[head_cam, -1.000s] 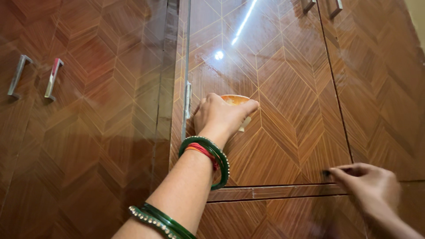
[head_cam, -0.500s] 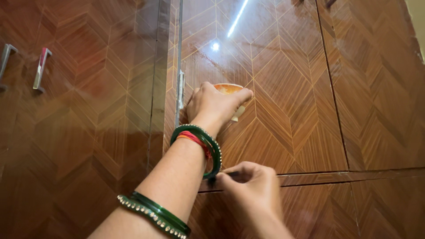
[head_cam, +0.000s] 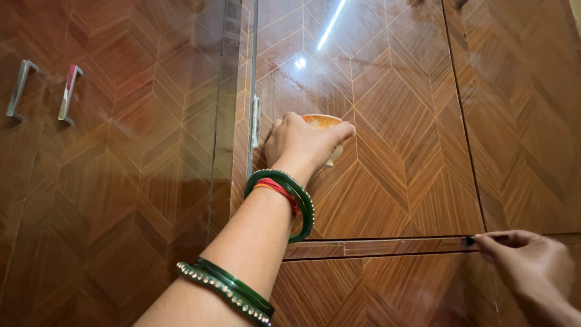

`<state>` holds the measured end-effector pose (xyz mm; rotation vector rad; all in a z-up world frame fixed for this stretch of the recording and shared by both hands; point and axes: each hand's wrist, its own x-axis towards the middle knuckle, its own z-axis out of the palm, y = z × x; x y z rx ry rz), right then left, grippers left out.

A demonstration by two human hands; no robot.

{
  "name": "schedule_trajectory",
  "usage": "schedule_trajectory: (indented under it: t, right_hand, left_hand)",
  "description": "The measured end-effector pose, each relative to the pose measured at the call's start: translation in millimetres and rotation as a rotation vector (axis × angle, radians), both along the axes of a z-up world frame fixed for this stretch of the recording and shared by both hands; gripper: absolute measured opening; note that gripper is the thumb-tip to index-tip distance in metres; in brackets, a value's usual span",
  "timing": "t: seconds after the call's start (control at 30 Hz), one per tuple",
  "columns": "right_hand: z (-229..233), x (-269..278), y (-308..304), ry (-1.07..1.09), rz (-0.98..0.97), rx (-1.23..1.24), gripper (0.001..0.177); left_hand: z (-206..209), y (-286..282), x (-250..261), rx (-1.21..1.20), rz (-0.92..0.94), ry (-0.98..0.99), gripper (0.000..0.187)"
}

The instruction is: The person applies a liquid from a small cup onto the surface of a wooden cabinet using a small brush, focusing on the seams and corners of the panels.

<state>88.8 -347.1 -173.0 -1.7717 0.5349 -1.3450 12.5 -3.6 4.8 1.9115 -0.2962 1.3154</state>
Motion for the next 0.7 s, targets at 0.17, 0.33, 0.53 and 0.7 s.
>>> schedule_trajectory:
  t: [0.17, 0.33, 0.53, 0.7]
  right_hand:
    - [-3.5, -7.7, 16.6, 0.004, -0.046, -0.124, 0.023]
    - [-1.8, -34.6, 105.8, -0.027, 0.178, -0.249, 0.021]
    - [-1.7, -47.0, 224.7, -0.242, 0.843, -0.072, 0.013]
    - [-7.2, -39.7, 232.5, -0.273, 1.103, 0.154, 0.016]
  left_hand:
    - [-1.1, 1.3, -2.2, 0.01, -0.001, 0.022, 0.099]
    - [-2.8, 1.3, -3.5, 0.004, 0.02, -0.007, 0.098]
    - [-2.5, 1.7, -8.3, 0.015, 0.024, 0.028, 0.094]
    - [-2.7, 3.5, -10.9, 0.032, 0.019, 0.04, 0.092]
